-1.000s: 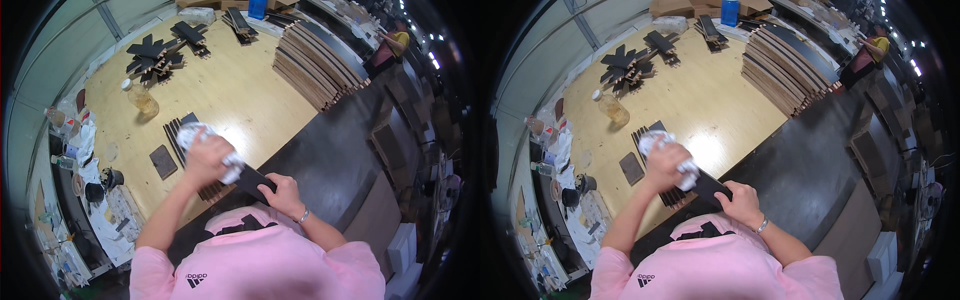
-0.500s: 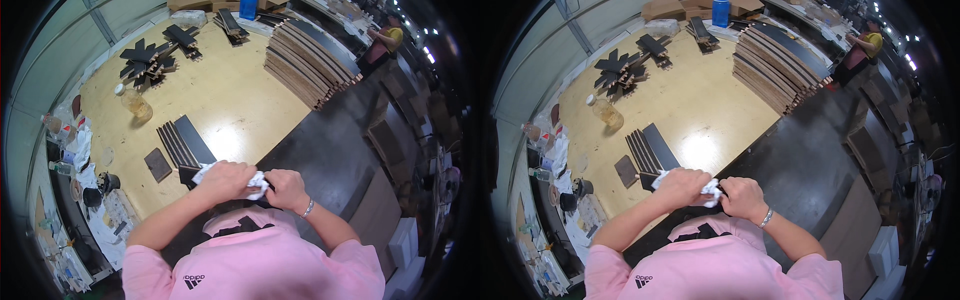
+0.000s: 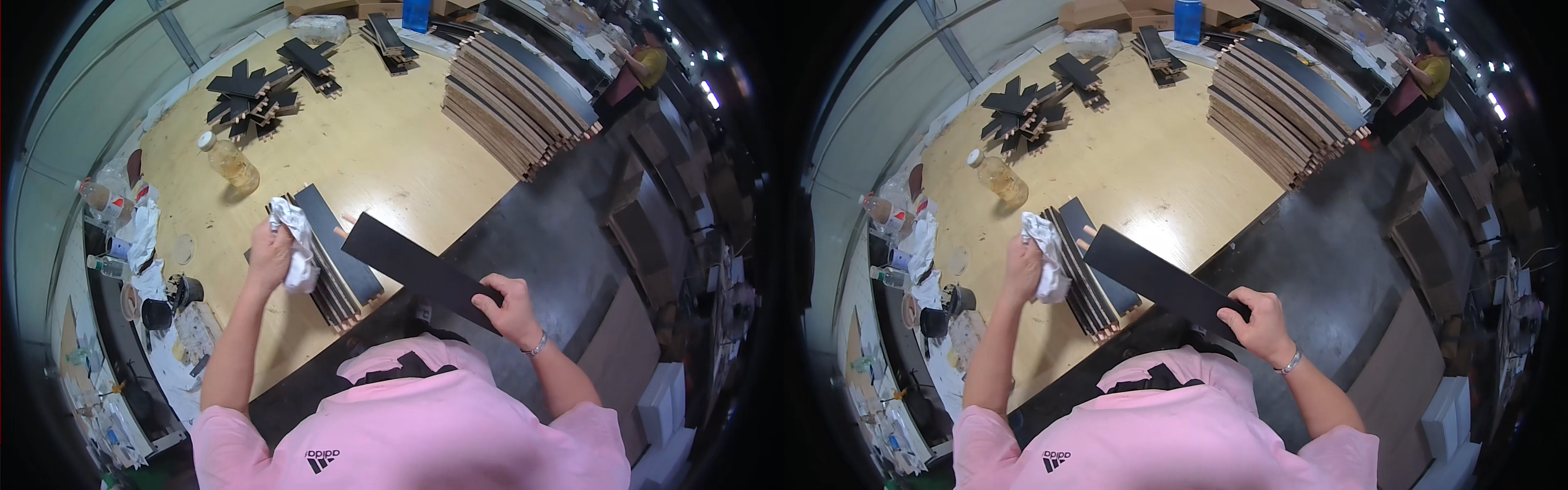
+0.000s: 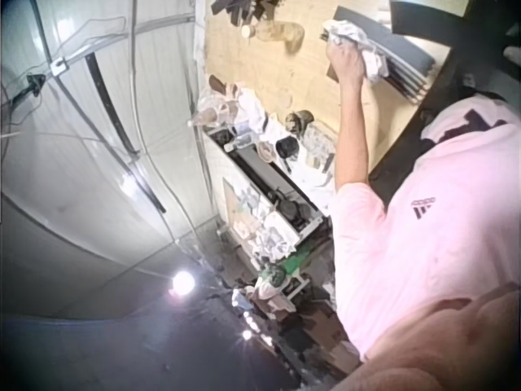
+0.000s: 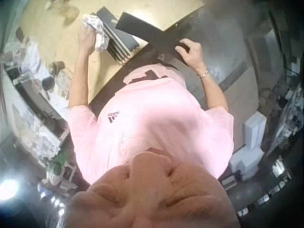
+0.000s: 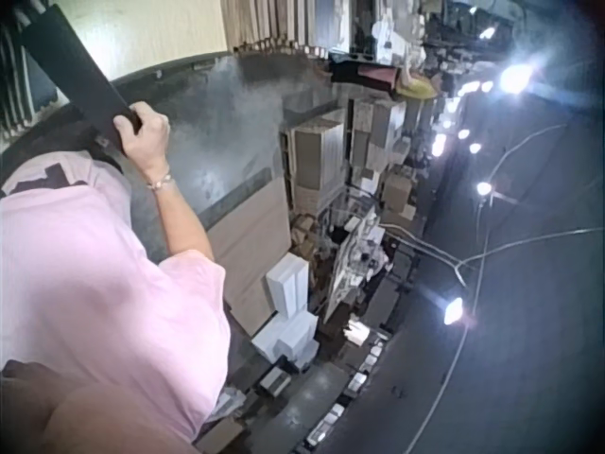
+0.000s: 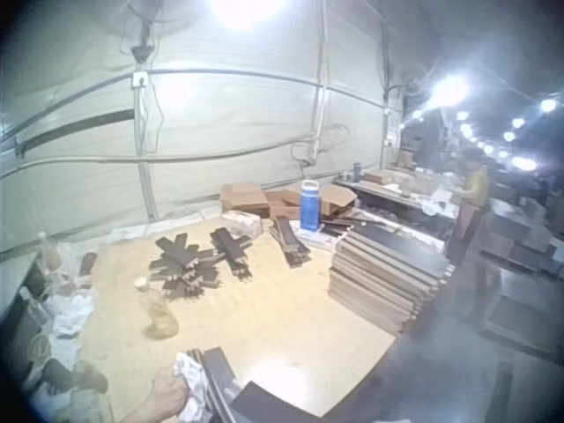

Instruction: The person wipes a dark wooden board using a cloth and a sponge, applies a liquid from a bottle to the cloth, and then applies a black substance to the edge of the board with a small tool.

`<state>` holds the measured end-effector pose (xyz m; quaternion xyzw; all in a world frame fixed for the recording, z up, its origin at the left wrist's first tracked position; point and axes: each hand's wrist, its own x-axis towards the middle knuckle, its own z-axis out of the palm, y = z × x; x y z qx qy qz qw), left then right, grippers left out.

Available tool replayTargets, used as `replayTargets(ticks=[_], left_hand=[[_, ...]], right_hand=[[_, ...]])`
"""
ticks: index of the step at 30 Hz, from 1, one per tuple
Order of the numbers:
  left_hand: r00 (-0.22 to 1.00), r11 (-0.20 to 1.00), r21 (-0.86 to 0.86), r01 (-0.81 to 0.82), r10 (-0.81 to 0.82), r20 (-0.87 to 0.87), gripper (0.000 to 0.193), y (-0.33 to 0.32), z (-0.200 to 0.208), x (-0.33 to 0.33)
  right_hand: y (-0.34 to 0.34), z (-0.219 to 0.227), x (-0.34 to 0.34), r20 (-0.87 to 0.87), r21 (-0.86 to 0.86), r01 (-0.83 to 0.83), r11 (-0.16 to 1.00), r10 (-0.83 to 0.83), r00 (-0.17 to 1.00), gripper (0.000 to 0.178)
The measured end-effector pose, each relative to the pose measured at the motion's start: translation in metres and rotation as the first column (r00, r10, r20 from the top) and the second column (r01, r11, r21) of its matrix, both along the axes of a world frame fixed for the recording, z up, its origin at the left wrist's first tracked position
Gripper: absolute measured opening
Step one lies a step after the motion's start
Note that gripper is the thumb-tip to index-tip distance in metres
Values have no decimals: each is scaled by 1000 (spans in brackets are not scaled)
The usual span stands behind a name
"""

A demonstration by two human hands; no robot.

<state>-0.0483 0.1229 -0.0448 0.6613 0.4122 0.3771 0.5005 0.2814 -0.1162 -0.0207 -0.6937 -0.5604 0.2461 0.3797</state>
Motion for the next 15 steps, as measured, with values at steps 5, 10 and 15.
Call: replayTargets(ticks=[5, 10, 15], left_hand=[[974, 932, -352, 86, -5, 225, 13, -35, 26, 46], [942, 904, -413, 113, 34, 332, 21, -49, 18, 53], [913, 928, -371, 22, 133, 386, 18, -57, 11, 59]], right_hand=[[5, 2, -12, 49, -45, -35, 998, 38, 998, 22], [11, 2, -16, 28, -168, -77, 983, 83, 996, 25], [35, 5, -34, 197, -81, -4, 997, 20, 980, 34]])
